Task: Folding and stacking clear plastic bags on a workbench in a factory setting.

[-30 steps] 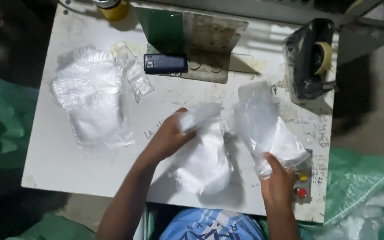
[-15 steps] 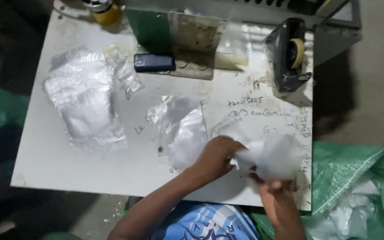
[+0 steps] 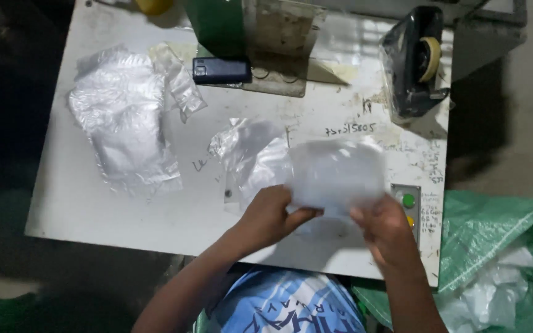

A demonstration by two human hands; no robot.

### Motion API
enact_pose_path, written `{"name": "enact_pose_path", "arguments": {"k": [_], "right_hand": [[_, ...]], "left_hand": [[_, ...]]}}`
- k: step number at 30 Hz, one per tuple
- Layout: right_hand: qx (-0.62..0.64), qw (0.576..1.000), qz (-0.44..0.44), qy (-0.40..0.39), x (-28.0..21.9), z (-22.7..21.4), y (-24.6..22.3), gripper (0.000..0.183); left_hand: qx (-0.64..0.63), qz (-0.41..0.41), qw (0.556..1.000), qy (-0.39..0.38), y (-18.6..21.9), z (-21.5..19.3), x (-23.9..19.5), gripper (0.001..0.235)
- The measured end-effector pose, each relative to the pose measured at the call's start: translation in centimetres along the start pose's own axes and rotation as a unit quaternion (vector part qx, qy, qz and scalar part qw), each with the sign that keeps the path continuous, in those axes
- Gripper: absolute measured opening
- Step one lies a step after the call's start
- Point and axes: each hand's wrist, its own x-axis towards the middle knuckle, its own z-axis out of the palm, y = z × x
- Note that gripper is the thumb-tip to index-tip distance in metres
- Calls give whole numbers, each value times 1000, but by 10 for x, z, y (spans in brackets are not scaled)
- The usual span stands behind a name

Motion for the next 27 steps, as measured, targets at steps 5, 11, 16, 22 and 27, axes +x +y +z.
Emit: {"name": "enact_pose_path", "arguments": {"k": [5, 11, 16, 22, 27], "right_hand": [[-243, 863, 388, 215, -49, 48, -35, 74], [-381, 924, 10, -2, -52, -21, 46, 9], [-316, 917, 122, -210, -56, -2, 55, 39], [-147, 928, 290, -184, -54, -9, 83, 43], [31, 928, 206, -308, -30, -6, 57, 133]], "left_hand": [[71, 174, 977, -104, -42, 5, -43, 22], [-169, -172, 943, -229, -46, 27, -98, 66], [-189, -168, 959, -125, -48, 34, -101, 59], [-17, -18, 998, -54, -58, 12, -89, 57], [-126, -179, 973, -66, -48, 19, -75, 32]]}}
